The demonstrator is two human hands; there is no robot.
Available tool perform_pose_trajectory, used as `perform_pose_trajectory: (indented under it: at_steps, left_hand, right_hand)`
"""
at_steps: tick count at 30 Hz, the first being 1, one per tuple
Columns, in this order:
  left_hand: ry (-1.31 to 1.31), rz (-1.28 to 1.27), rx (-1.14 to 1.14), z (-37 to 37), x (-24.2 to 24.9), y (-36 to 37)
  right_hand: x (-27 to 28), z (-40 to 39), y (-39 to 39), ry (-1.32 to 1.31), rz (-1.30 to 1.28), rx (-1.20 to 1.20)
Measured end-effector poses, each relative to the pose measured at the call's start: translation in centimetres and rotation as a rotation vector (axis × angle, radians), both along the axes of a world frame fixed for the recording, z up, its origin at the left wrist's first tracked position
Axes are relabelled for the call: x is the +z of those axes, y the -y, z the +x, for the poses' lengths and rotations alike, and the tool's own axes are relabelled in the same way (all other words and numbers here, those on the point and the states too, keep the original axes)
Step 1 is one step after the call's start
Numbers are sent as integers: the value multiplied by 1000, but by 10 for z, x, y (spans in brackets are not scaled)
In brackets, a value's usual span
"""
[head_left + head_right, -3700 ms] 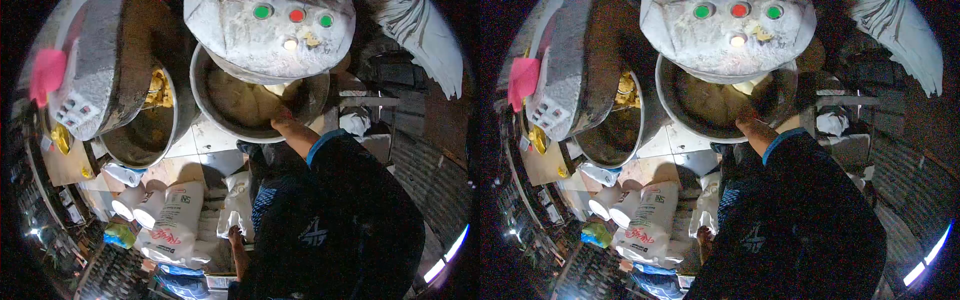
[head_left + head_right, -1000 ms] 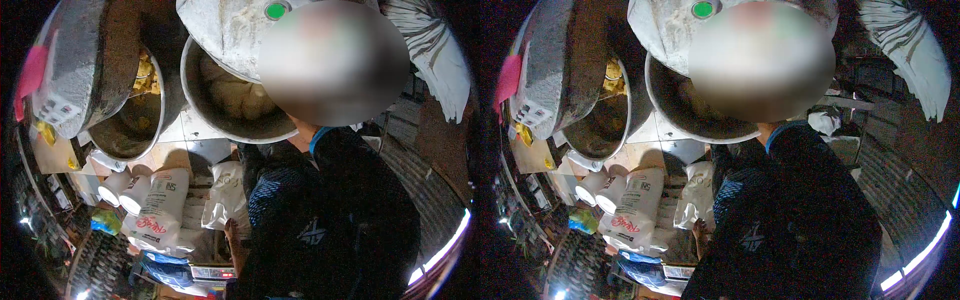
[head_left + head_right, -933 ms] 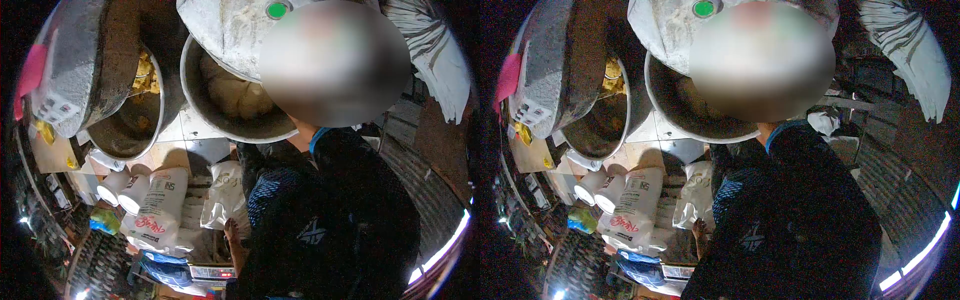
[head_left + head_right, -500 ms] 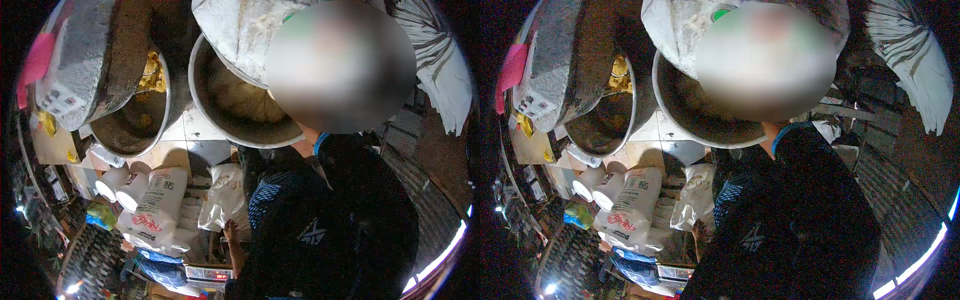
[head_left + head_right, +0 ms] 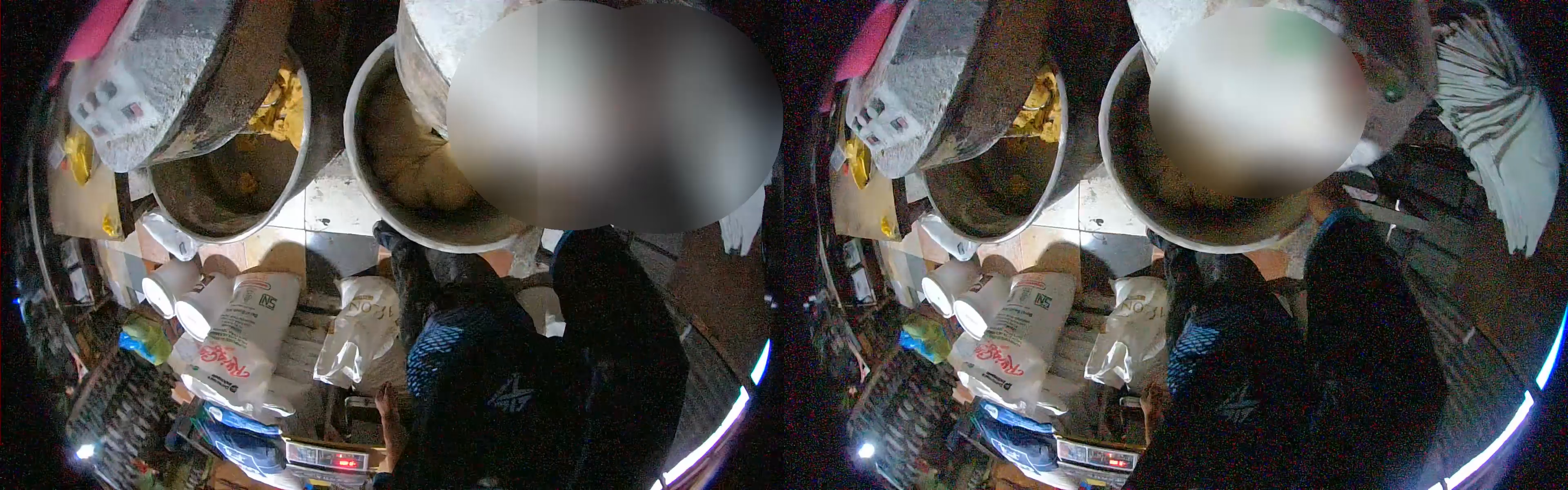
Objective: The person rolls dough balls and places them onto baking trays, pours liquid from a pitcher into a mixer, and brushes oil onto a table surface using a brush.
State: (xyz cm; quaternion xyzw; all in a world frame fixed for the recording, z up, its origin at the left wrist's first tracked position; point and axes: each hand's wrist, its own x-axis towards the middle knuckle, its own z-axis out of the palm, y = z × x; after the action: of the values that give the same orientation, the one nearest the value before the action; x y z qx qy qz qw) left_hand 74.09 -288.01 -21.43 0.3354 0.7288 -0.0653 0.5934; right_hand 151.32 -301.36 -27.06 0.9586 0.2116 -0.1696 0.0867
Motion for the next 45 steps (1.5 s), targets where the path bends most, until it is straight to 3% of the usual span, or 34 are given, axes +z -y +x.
perform_pose_trajectory:
  at_steps: [5, 7, 8, 12, 13, 15, 22, 23, 26, 27, 30, 31, 32, 33, 34, 36, 38, 40, 42, 44, 45]
  left_hand:
    - [110, 18, -46, -7, -28, -36]
    - [155, 33, -58, 0, -39, -47]
    - [183, 39, -74, 3, -55, -52]
    - [347, 68, -70, 20, -72, -76]
    - [137, -32, -96, 64, -22, -95]
    - [100, 29, -125, 63, -17, -98]
    - [76, 87, -106, 20, -15, -102]
    - [83, 77, -99, 15, -16, -100]
    - [115, 52, -93, 10, -27, -97]
    - [128, 43, -94, 10, -33, -96]
    - [183, 21, -82, 11, -54, -111]
    - [207, 29, -70, 16, -60, -118]
    - [312, -19, 8, 22, -56, -130]
    - [279, 83, -89, 37, -42, -131]
    - [252, 189, -189, 59, -24, -134]
    - [364, 158, -391, 57, -53, -168]
    - [334, 260, -496, 91, -33, -191]
    - [582, 333, -180, 139, -12, -203]
    - [554, 464, -380, 162, -40, -245]
    - [616, 714, -601, 221, -2, -257]
    - [582, 679, -680, 251, 6, -262]
  right_hand:
    - [35, -39, -8, 173, 151, 374]
    - [60, -67, -29, 98, 277, 485]
    - [89, -84, -49, -109, 365, 441]
    - [119, -124, -94, -95, 569, 329]
    - [151, -123, -112, -395, 663, -17]
    - [98, -120, -97, -248, 540, 275]
    - [71, -119, -94, 74, 461, 214]
    - [97, -111, -98, -161, 376, 162]
    - [69, -122, -92, -42, 574, 99]
    - [66, -116, -91, -285, 173, 23]
    - [49, -119, -76, -326, 113, 37]
    - [-8, -129, -74, -103, 348, 38]
    - [9, -132, -78, -100, 348, 45]
    - [43, -135, -85, -161, 436, 13]
    - [66, -140, -89, -58, 564, 49]
    - [91, -143, -93, 64, 689, 92]
    - [85, -147, -86, 37, 573, 20]
    - [73, -150, -81, 7, 463, -54]
    - [71, -147, -80, -22, 346, -122]
    - [95, -146, -85, -26, 301, -28]
    - [124, -149, -92, -117, 398, -144]
